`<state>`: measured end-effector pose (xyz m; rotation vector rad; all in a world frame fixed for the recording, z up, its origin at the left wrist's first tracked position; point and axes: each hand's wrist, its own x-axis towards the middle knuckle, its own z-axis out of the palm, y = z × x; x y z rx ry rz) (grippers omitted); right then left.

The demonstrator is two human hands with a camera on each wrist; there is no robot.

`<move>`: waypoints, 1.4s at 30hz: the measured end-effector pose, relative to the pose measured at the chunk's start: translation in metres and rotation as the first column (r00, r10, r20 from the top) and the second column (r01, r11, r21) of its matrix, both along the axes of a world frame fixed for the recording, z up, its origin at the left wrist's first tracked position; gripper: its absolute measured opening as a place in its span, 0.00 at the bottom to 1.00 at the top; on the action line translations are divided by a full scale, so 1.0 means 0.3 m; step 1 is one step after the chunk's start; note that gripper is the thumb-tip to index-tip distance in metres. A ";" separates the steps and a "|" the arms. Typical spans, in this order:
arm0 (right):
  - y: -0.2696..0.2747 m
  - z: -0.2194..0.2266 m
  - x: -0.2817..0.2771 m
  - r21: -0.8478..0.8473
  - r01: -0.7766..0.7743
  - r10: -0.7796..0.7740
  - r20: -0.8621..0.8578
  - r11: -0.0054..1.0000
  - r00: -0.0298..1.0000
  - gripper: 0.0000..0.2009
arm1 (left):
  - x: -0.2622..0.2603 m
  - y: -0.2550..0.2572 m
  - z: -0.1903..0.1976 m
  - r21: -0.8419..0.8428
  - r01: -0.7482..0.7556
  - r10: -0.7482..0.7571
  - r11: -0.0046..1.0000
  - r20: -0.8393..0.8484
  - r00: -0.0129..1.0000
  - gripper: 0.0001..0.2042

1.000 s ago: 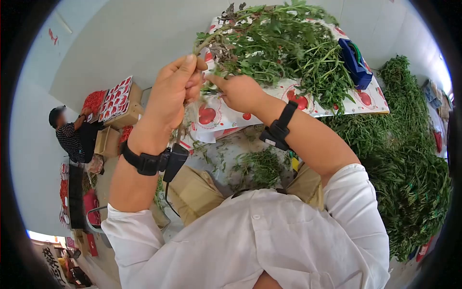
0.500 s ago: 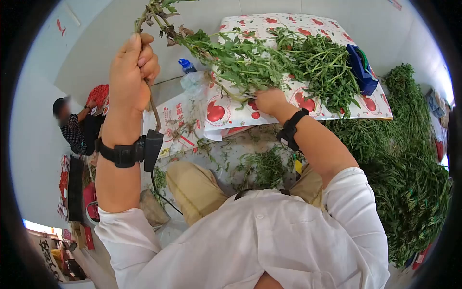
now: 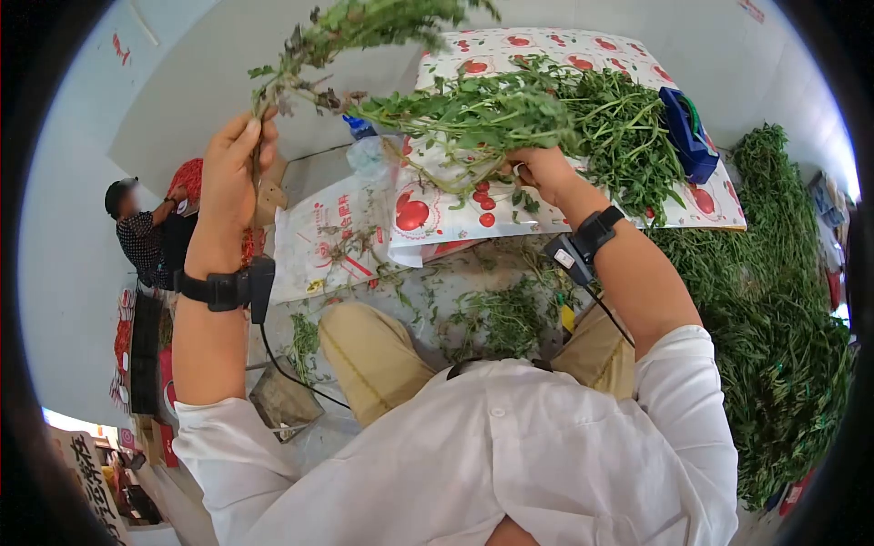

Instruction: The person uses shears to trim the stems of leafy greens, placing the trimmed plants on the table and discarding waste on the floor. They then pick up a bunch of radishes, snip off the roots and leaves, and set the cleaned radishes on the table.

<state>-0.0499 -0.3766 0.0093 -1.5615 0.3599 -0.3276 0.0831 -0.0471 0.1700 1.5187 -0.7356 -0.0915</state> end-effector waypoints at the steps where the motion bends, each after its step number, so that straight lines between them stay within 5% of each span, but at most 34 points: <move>1: 0.007 0.026 -0.008 0.181 0.036 -0.037 0.003 0.983 0.999 0.06 | 0.019 0.033 -0.014 0.056 0.053 -0.054 0.997 0.013 0.998 0.12; 2: 0.009 0.047 -0.017 0.357 0.068 -0.073 0.001 0.932 0.997 0.06 | 0.038 0.063 -0.028 0.113 0.104 -0.107 0.988 0.025 0.994 0.12; 5: -0.027 0.037 -0.023 0.357 0.027 -0.038 0.023 0.934 0.999 0.07 | 0.085 0.124 -0.071 0.271 0.215 -0.223 0.938 0.000 0.975 0.12; 9: 0.001 0.036 -0.030 0.487 0.095 -0.141 0.059 0.868 0.988 0.07 | 0.065 0.131 -0.126 0.455 0.019 -0.078 0.890 0.112 0.991 0.12; 14: 0.032 0.037 -0.015 0.537 0.083 -0.155 0.091 0.839 0.984 0.08 | 0.053 0.123 -0.151 0.429 -0.035 -0.091 0.902 0.270 0.958 0.12; 17: 0.041 0.046 0.001 0.507 0.078 -0.180 0.156 0.859 0.971 0.09 | 0.063 0.160 -0.117 0.448 0.080 -0.134 0.891 0.092 0.987 0.12; 22: 0.119 0.158 -0.009 0.485 -0.009 -0.103 0.205 0.874 0.973 0.08 | 0.035 0.180 -0.064 0.257 -0.154 0.120 0.954 0.144 0.982 0.09; 28: 0.176 0.053 0.043 0.374 -0.191 0.237 -0.081 0.908 0.968 0.07 | 0.138 0.288 0.031 0.002 -0.225 0.221 0.974 0.172 0.960 0.09; 34: 0.221 0.065 0.032 0.257 -0.196 0.219 -0.064 0.946 0.974 0.09 | 0.185 0.430 0.117 -0.155 -0.434 0.459 0.887 0.200 0.866 0.10; 36: 0.196 0.045 0.038 0.230 -0.193 0.208 -0.043 0.954 0.977 0.15 | 0.209 0.501 0.138 -0.130 -0.519 0.534 0.845 0.234 0.812 0.11; 42: 0.103 -0.032 0.021 -0.270 -0.009 0.017 0.030 0.963 0.999 0.13 | 0.241 0.727 0.120 0.195 -0.728 0.610 0.657 0.429 0.666 0.13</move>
